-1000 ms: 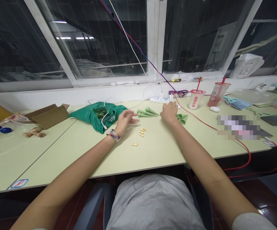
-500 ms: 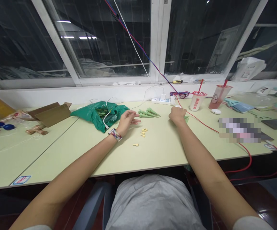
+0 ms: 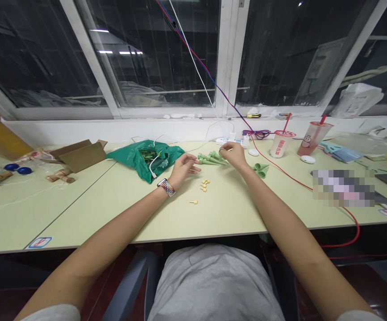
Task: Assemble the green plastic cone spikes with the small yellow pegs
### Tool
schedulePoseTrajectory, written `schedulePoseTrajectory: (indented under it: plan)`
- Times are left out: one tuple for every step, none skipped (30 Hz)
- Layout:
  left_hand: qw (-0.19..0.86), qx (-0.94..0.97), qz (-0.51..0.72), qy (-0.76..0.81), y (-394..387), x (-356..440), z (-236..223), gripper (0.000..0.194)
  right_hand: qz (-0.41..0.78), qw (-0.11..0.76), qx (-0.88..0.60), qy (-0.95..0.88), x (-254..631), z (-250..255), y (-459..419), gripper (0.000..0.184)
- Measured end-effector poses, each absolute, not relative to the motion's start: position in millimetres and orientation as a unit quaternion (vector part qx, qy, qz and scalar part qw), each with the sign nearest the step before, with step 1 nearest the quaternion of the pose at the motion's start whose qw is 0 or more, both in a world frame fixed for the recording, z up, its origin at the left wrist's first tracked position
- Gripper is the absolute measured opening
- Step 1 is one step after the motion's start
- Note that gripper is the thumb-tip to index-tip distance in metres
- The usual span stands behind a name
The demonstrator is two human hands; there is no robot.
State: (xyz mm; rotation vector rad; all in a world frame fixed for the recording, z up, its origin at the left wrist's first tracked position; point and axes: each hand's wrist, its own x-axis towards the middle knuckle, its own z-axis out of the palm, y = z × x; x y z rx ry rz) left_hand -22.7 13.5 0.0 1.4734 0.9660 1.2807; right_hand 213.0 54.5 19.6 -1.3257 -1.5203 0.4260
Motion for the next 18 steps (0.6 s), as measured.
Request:
schedulePoseTrajectory:
  plan:
    - [0.447, 0.614, 0.520, 0.391, 13, -23, -1, 0.025, 0.227, 0.529, -0.529, -0.624, 207, 17, 55, 0.017]
    - [0.423, 0.633, 0.519, 0.389, 13, -23, -1, 0.025, 0.275, 0.541, -0.504, -0.614, 200, 15, 55, 0.017]
    - [0.390, 0.655, 0.518, 0.388, 12, -22, -2, 0.027, 0.318, 0.551, -0.477, -0.606, 194, 13, 54, 0.017]
    - [0.351, 0.678, 0.517, 0.387, 12, -22, -2, 0.030, 0.353, 0.557, -0.451, -0.601, 188, 11, 53, 0.017]
    - [0.310, 0.700, 0.515, 0.386, 11, -22, -2, 0.034, 0.381, 0.558, -0.427, -0.600, 182, 10, 50, 0.017]
    - [0.272, 0.718, 0.513, 0.383, 10, -21, -2, 0.039, 0.405, 0.557, -0.407, -0.601, 176, 9, 48, 0.017]
    - [0.242, 0.734, 0.510, 0.378, 9, -21, -3, 0.042, 0.424, 0.552, -0.389, -0.603, 171, 8, 44, 0.017]
    - [0.219, 0.746, 0.507, 0.371, 8, -20, -3, 0.044, 0.442, 0.548, -0.373, -0.605, 167, 8, 41, 0.017]
    - [0.204, 0.756, 0.504, 0.364, 7, -20, -3, 0.045, 0.456, 0.544, -0.358, -0.606, 162, 7, 37, 0.017]
    - [0.195, 0.763, 0.501, 0.359, 7, -20, -3, 0.044, 0.466, 0.542, -0.346, -0.607, 159, 7, 34, 0.017]
    - [0.189, 0.767, 0.498, 0.358, 7, -20, -2, 0.042, 0.474, 0.542, -0.337, -0.607, 156, 7, 31, 0.018]
    - [0.184, 0.768, 0.496, 0.362, 6, -20, -2, 0.040, 0.480, 0.540, -0.329, -0.608, 154, 7, 29, 0.019]
    - [0.180, 0.766, 0.495, 0.368, 6, -20, -2, 0.039, 0.484, 0.537, -0.325, -0.610, 153, 7, 27, 0.020]
    - [0.179, 0.764, 0.494, 0.375, 6, -20, -1, 0.038, 0.488, 0.534, -0.325, -0.610, 152, 7, 26, 0.020]
    - [0.179, 0.761, 0.494, 0.380, 6, -20, 0, 0.038, 0.490, 0.531, -0.327, -0.609, 152, 8, 25, 0.020]
    - [0.180, 0.760, 0.494, 0.382, 6, -21, 1, 0.037, 0.491, 0.529, -0.334, -0.606, 153, 8, 25, 0.021]
    - [0.180, 0.759, 0.495, 0.383, 6, -21, 1, 0.036, 0.488, 0.527, -0.344, -0.605, 153, 8, 25, 0.021]
    - [0.176, 0.759, 0.496, 0.383, 7, -22, 2, 0.034, 0.477, 0.524, -0.357, -0.609, 155, 8, 25, 0.021]
